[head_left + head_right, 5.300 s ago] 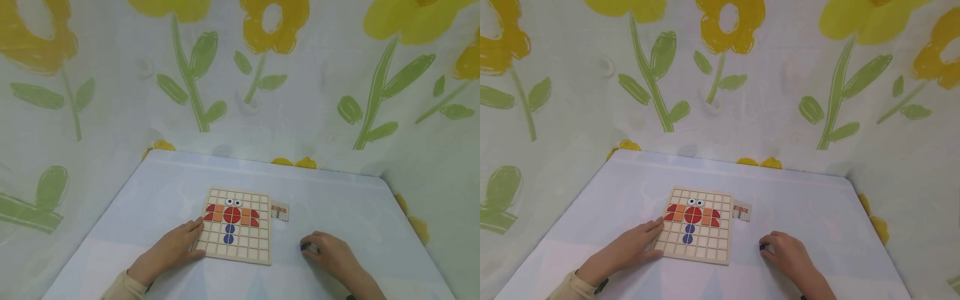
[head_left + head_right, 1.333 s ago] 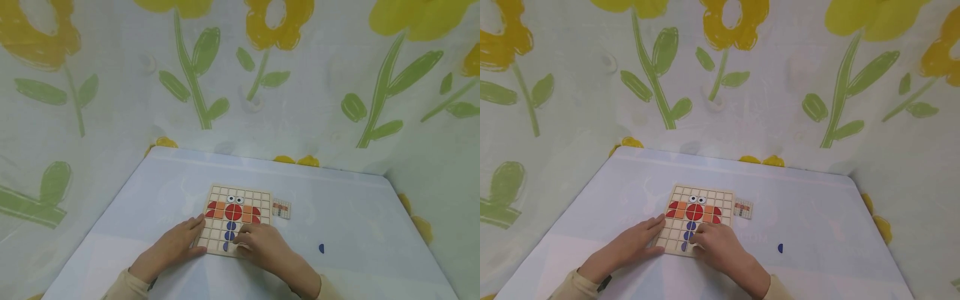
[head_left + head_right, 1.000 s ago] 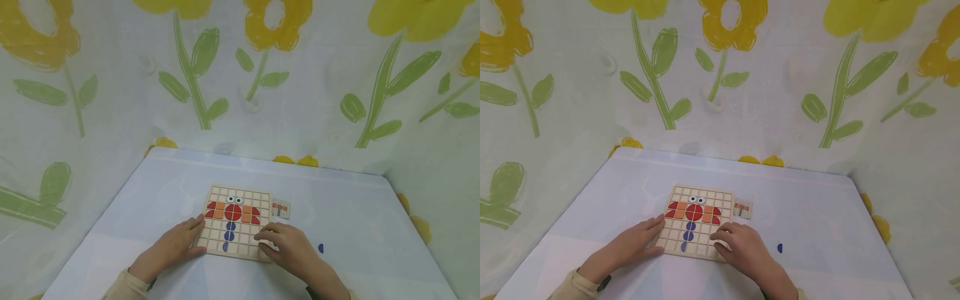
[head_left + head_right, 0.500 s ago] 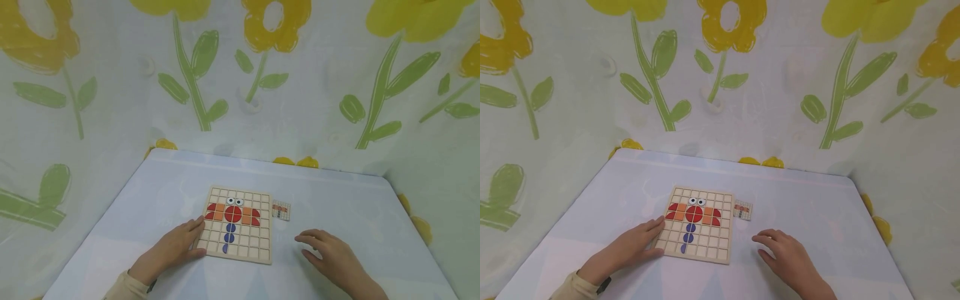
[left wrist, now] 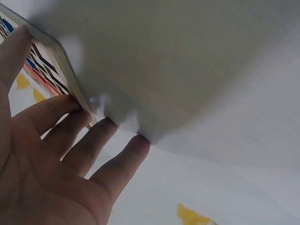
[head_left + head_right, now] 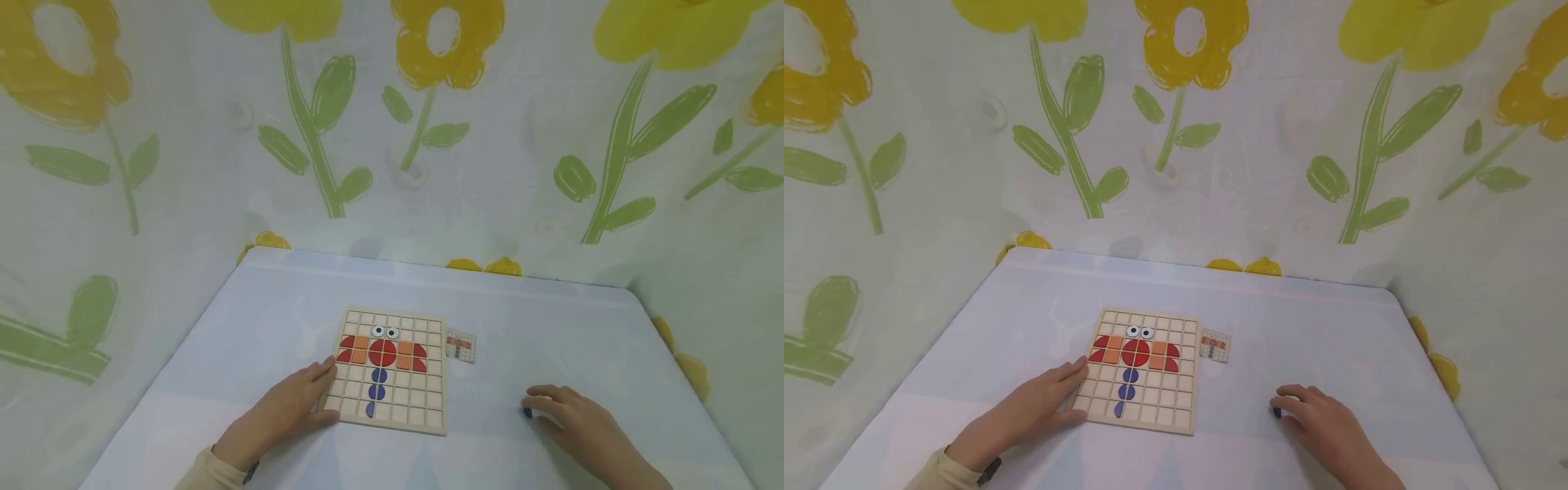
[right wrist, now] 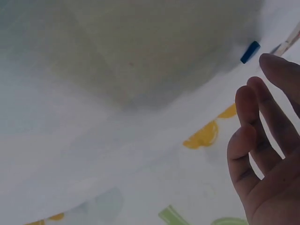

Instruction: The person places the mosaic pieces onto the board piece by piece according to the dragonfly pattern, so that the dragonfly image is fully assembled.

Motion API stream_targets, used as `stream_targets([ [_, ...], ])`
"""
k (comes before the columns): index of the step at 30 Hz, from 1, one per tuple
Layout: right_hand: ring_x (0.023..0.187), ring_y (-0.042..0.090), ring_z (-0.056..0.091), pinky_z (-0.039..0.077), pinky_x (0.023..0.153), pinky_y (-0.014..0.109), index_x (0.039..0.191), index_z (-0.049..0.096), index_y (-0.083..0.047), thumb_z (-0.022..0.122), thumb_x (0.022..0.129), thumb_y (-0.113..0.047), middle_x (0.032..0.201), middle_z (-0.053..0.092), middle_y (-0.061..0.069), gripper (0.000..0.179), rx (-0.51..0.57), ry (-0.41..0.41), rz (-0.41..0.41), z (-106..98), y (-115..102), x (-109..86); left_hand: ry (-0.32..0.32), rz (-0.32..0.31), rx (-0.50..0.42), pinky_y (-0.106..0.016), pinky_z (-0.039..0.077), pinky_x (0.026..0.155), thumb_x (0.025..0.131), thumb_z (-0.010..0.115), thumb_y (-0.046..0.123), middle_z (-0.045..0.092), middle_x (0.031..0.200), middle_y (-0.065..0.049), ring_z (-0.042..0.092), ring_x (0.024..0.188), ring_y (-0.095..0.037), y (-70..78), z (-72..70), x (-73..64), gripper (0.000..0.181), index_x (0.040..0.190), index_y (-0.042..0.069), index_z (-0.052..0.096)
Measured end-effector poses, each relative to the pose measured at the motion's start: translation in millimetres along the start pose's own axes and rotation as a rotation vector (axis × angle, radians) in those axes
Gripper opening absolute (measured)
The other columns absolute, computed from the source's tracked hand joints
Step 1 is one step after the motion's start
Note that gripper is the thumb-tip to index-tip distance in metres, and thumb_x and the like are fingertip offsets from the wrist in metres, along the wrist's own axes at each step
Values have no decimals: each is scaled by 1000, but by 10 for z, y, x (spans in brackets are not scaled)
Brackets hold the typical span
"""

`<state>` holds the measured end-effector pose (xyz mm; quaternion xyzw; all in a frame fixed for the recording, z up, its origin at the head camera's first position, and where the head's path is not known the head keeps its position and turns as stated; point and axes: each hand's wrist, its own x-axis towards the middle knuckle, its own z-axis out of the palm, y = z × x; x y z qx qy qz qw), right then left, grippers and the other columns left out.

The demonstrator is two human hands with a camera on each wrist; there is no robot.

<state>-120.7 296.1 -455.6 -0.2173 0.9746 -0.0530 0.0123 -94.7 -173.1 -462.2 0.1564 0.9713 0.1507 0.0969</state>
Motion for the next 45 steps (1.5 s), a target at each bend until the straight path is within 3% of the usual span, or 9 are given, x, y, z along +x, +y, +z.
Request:
stream_targets([
  [7,93,12,68,60,81,32,93,78,-30,87,76,-10,99,70,-15,28,-50,-43,6,17,24,26,-10,-8,2,-53,42,112,87,76,50,43,157,-13,46,139,-39,16,21,6,82,148,1,50],
  [14,78,3,63,59,74,24,92,77,-31,86,79,-11,85,64,-20,26,-63,-52,30,113,-23,32,-20,-29,5,-53,42,112,86,76,52,42,158,-11,45,140,-38,16,-7,3,84,148,2,51],
  [20,71,-2,56,58,71,20,93,79,-26,86,78,-12,77,61,-20,22,-41,-71,75,139,-95,12,-17,-8,-1,-53,42,112,87,75,51,43,157,-13,46,139,-39,12,-1,-10,82,147,1,51],
  [24,77,0,60,59,75,21,100,77,-30,88,75,-10,89,65,-18,34,-55,-31,20,112,-112,2,-17,-7,2,-53,42,112,88,75,51,42,158,-12,45,139,-39,8,4,-9,82,148,1,50],
  [29,94,10,66,61,81,32,110,74,-34,87,76,-8,109,68,-15,45,-74,-9,-97,73,-108,4,-14,-8,8,-53,42,112,87,75,51,42,158,-12,45,139,-38,8,-3,-5,82,148,1,50],
  [35,91,11,65,61,79,35,104,76,-29,85,79,-11,103,68,-14,33,-62,-38,-156,71,-79,6,-13,-22,-13,-53,41,113,88,75,50,41,159,-11,44,141,-38,15,-1,-9,82,148,0,49],
  [45,76,3,57,59,72,26,103,78,-26,86,79,-12,89,64,-15,29,-90,-58,-128,86,-68,-12,-12,-25,-16,-53,40,113,88,76,49,41,159,-12,44,141,-38,16,10,-8,81,148,0,49],
])
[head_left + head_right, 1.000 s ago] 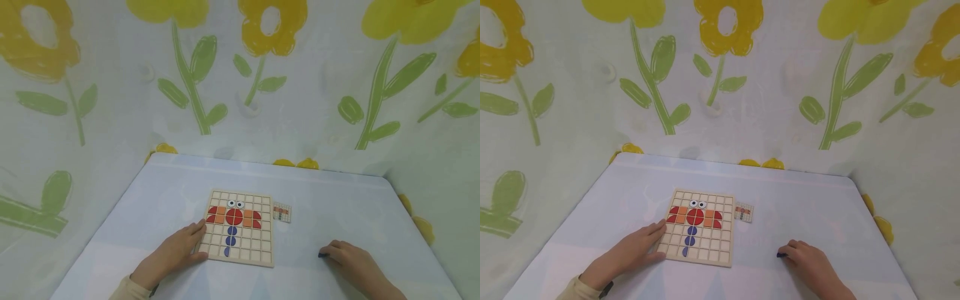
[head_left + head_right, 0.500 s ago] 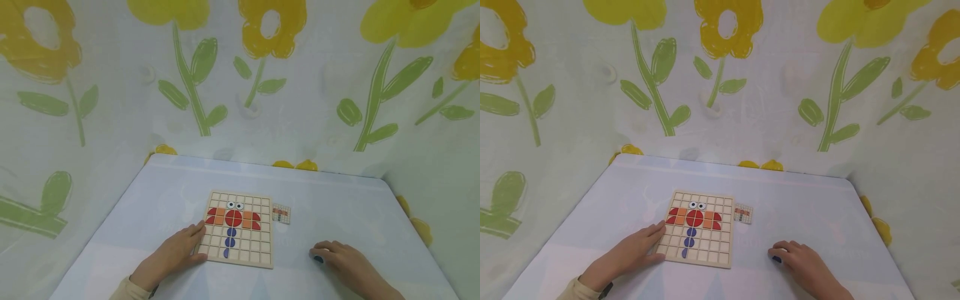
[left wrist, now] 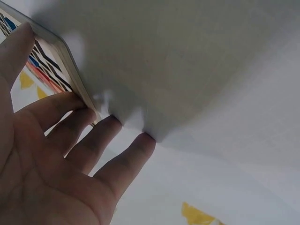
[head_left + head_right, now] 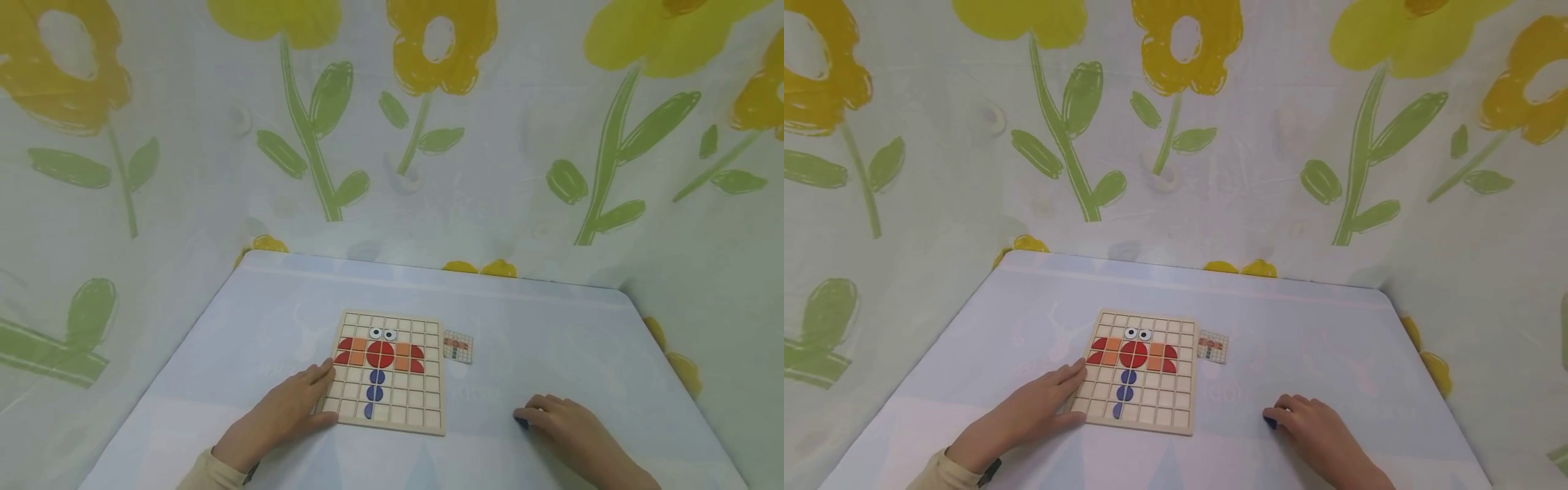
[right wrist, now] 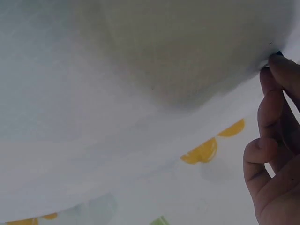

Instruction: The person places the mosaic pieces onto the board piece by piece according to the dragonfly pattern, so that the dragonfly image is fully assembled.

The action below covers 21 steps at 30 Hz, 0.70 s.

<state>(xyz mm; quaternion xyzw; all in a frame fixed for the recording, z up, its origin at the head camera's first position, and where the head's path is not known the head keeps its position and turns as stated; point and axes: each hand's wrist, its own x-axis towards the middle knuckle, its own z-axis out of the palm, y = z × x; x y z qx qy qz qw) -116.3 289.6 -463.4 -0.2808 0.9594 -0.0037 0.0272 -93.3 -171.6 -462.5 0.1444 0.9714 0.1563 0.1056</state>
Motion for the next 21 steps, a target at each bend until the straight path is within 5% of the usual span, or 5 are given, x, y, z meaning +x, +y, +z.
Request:
stream_targets([
  [7,78,2,59,59,71,23,104,78,-27,88,76,-13,93,66,-15,32,32,46,-18,17,-10,15,-4,5,7,-53,40,114,89,75,49,41,159,-11,44,141,-37,-9,-6,-1,81,148,0,49],
  [21,70,-4,51,56,66,19,100,80,-24,89,75,-16,86,62,-19,28,101,1,-12,-6,-6,65,-9,12,8,-53,40,113,88,76,49,41,159,-12,43,141,-38,-18,-5,3,82,149,0,49],
])
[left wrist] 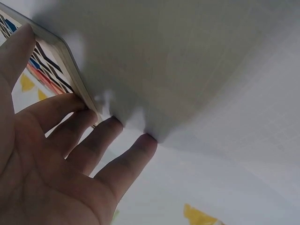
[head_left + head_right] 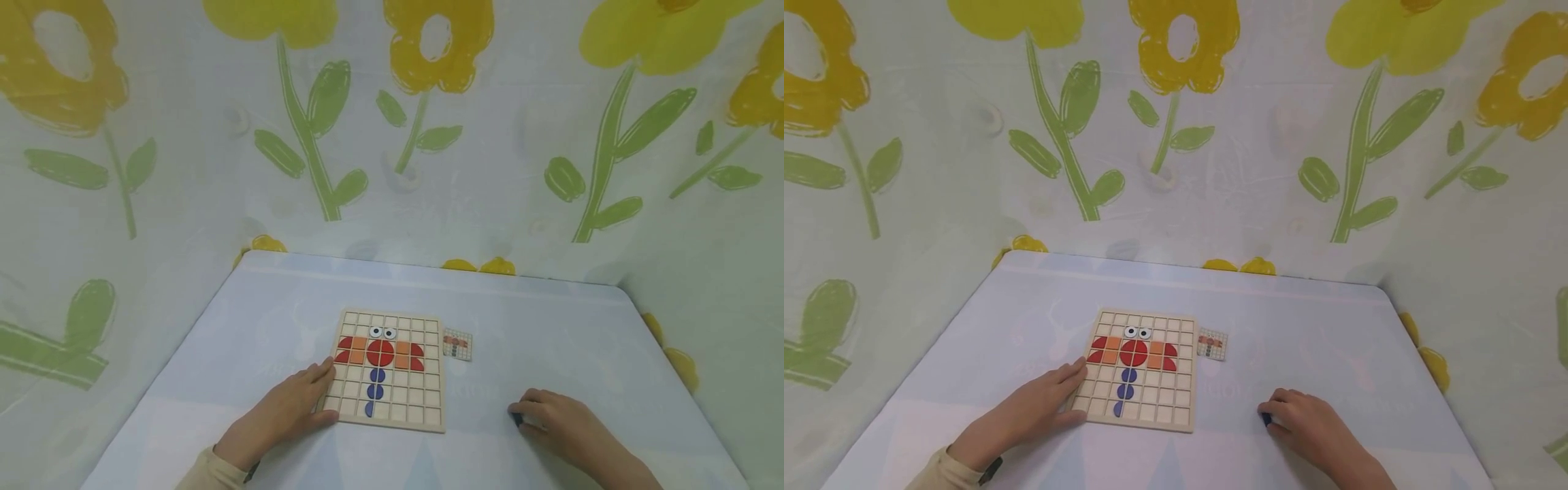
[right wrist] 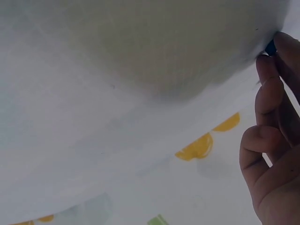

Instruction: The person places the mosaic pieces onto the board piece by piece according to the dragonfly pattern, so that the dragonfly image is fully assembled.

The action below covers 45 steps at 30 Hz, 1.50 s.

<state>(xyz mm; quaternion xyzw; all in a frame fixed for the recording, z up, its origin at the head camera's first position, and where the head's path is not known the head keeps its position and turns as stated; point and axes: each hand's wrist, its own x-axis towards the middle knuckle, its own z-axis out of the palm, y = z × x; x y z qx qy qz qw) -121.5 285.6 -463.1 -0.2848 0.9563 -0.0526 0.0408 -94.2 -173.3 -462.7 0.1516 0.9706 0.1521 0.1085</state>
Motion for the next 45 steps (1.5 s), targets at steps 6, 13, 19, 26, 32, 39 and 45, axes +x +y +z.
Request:
stream_targets([
  [6,69,-5,49,55,64,20,97,79,-25,88,76,-19,84,61,-20,23,18,-14,32,8,-21,37,-2,0,-9,-53,41,113,88,76,49,41,159,-13,44,141,-39,3,0,13,83,148,0,49],
  [13,72,-5,54,57,69,21,92,76,-31,89,75,-25,84,61,-22,22,12,-25,137,-6,-59,70,-4,4,-1,-53,40,114,89,75,49,40,159,-12,43,141,-38,14,-4,4,82,149,0,48],
  [19,74,-3,58,57,70,22,93,75,-32,88,75,-27,85,63,-22,23,3,32,125,-30,-40,78,-11,-3,-17,-53,40,114,89,75,49,40,159,-12,42,142,-38,18,-1,-8,82,150,1,47],
  [26,77,-1,61,58,68,21,99,75,-28,87,76,-26,92,66,-20,27,-5,246,-8,-103,-94,159,3,-1,0,-53,41,112,87,76,50,41,158,-13,44,140,-39,9,-8,3,84,149,0,48],
  [32,79,2,62,58,68,21,98,73,-24,87,73,-24,94,67,-19,28,26,400,-77,-156,-224,273,-1,0,1,-52,41,113,88,75,50,41,159,-12,44,141,-38,19,1,5,83,150,1,48],
  [39,80,2,62,59,70,22,96,70,-26,84,73,-27,93,66,-18,27,42,455,-123,-160,-380,452,7,12,-2,-53,42,112,89,75,48,42,158,-14,44,140,-39,24,-7,-1,82,149,-1,48],
  [45,84,3,65,60,74,23,99,71,-24,86,74,-26,96,68,-16,29,85,480,-188,-171,-546,624,14,25,-1,-53,42,112,90,74,46,41,158,-15,45,139,-40,22,-12,-13,80,148,-2,48],
])
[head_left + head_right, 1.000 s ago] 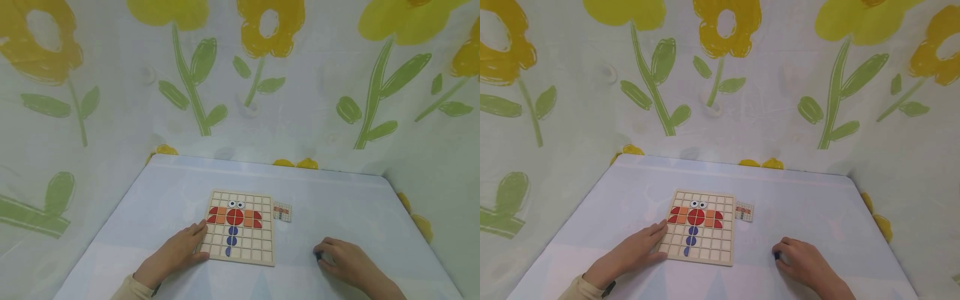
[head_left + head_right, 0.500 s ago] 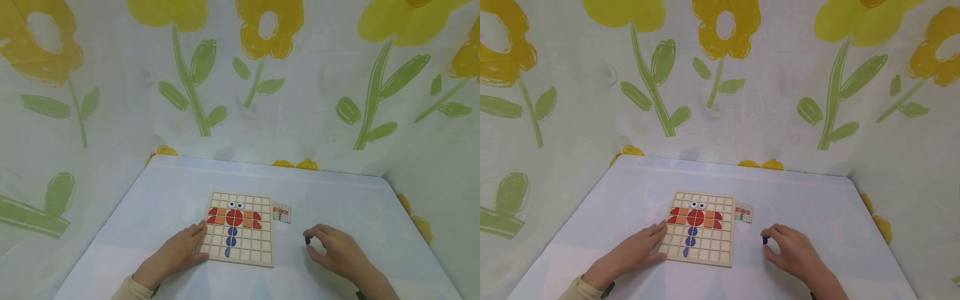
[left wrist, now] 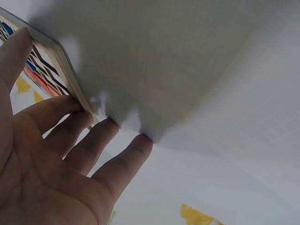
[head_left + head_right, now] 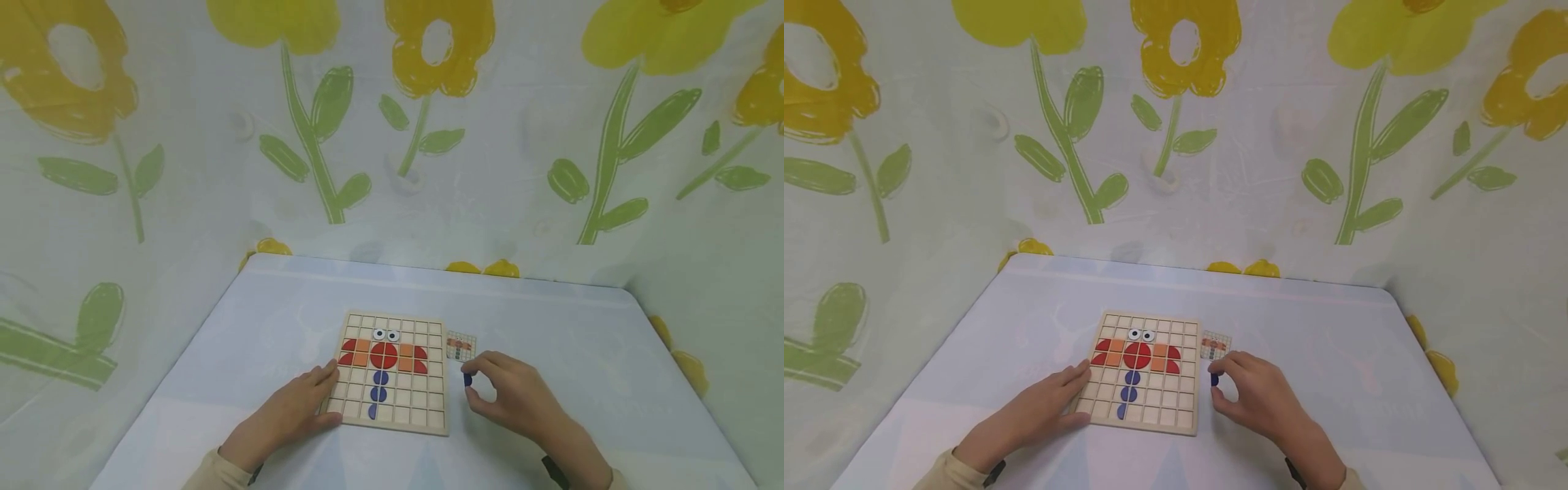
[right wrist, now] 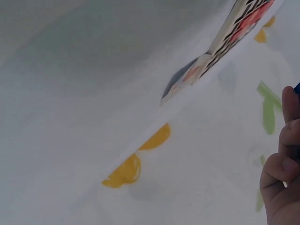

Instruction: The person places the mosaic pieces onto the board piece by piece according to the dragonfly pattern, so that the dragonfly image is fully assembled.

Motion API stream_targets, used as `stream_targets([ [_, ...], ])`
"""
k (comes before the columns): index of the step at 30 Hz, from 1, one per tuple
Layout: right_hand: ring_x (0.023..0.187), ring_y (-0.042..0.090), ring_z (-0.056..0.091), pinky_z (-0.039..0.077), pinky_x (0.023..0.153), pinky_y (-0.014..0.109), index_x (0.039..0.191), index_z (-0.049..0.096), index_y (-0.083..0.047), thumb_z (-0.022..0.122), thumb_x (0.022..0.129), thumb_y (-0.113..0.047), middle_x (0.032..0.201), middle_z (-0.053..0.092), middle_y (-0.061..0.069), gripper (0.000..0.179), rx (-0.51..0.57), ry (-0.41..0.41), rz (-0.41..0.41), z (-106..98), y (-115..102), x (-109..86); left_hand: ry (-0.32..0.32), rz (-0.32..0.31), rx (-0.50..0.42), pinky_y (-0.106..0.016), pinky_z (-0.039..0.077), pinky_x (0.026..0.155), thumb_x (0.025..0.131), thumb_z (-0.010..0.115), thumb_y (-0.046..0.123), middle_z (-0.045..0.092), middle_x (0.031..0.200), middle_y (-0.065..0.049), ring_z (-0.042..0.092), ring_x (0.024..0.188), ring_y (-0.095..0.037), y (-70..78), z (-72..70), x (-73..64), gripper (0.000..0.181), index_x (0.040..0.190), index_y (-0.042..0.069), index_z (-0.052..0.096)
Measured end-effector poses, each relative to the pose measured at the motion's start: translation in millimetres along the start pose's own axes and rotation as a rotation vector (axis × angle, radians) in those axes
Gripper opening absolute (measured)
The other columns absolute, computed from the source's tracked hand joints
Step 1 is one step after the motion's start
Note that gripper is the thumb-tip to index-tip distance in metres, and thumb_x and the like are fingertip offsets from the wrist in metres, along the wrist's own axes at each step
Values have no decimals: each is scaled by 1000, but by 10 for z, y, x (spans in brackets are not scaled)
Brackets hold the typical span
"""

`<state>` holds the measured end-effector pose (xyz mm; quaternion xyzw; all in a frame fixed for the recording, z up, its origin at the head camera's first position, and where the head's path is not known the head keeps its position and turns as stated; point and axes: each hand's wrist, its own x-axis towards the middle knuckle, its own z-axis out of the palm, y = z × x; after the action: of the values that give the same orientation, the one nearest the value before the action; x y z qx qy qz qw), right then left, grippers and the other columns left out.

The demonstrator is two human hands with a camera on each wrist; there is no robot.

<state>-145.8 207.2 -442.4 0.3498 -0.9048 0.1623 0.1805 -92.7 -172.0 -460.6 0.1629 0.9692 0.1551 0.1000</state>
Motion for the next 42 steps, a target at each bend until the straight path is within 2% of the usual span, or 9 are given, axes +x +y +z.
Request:
stream_targets([
  [5,94,7,69,61,80,27,101,72,-23,86,75,-26,99,71,-13,29,24,29,-37,72,-94,143,-2,0,-3,-54,42,112,90,75,46,42,158,-14,45,139,-40,-4,11,5,80,148,-2,48],
  [9,110,14,69,60,88,32,102,73,-24,85,77,-27,103,72,-11,28,42,24,-13,161,-179,223,-7,-1,-1,-53,42,112,90,75,46,41,158,-15,45,140,-40,2,8,5,81,148,-2,48],
  [12,112,16,69,58,92,33,102,73,-24,86,78,-28,102,71,-11,28,50,19,4,251,-247,267,-9,-2,2,-53,41,113,90,74,47,41,158,-15,44,140,-40,5,4,3,81,149,-2,48],
  [15,103,14,71,60,87,29,102,74,-24,85,79,-28,100,71,-12,26,79,3,7,327,-315,307,-8,-3,1,-54,41,113,90,74,47,41,158,-15,43,140,-40,5,2,3,80,149,-2,48],
  [19,86,9,69,59,74,22,104,76,-22,82,84,-29,99,71,-12,23,127,-58,-1,394,-405,362,-8,-1,1,-53,41,113,90,74,47,41,158,-15,43,141,-40,3,3,4,80,148,-2,48],
  [29,83,7,67,57,73,23,106,77,-19,79,87,-31,97,72,-11,23,157,-179,-41,523,-534,527,-11,-8,-2,-54,40,113,90,74,47,41,158,-15,43,141,-40,-8,3,4,80,148,-2,48],
  [36,85,4,63,56,78,23,106,79,-21,81,87,-32,98,71,-12,22,163,-322,-34,628,-623,570,-7,3,4,-55,41,113,90,74,46,41,158,-17,44,140,-41,-12,1,11,80,148,-3,48],
  [39,82,2,59,53,74,21,106,79,-23,81,86,-32,96,70,-13,22,148,-379,-27,656,-686,580,-4,6,5,-55,41,112,89,75,46,42,157,-17,45,139,-41,-9,-10,11,80,147,-4,49],
  [42,76,1,55,50,69,17,104,80,-23,81,85,-31,93,69,-14,21,150,-399,-38,683,-736,593,-5,3,-2,-55,41,112,88,76,46,42,157,-17,45,139,-41,-7,-24,17,81,146,-3,50],
])
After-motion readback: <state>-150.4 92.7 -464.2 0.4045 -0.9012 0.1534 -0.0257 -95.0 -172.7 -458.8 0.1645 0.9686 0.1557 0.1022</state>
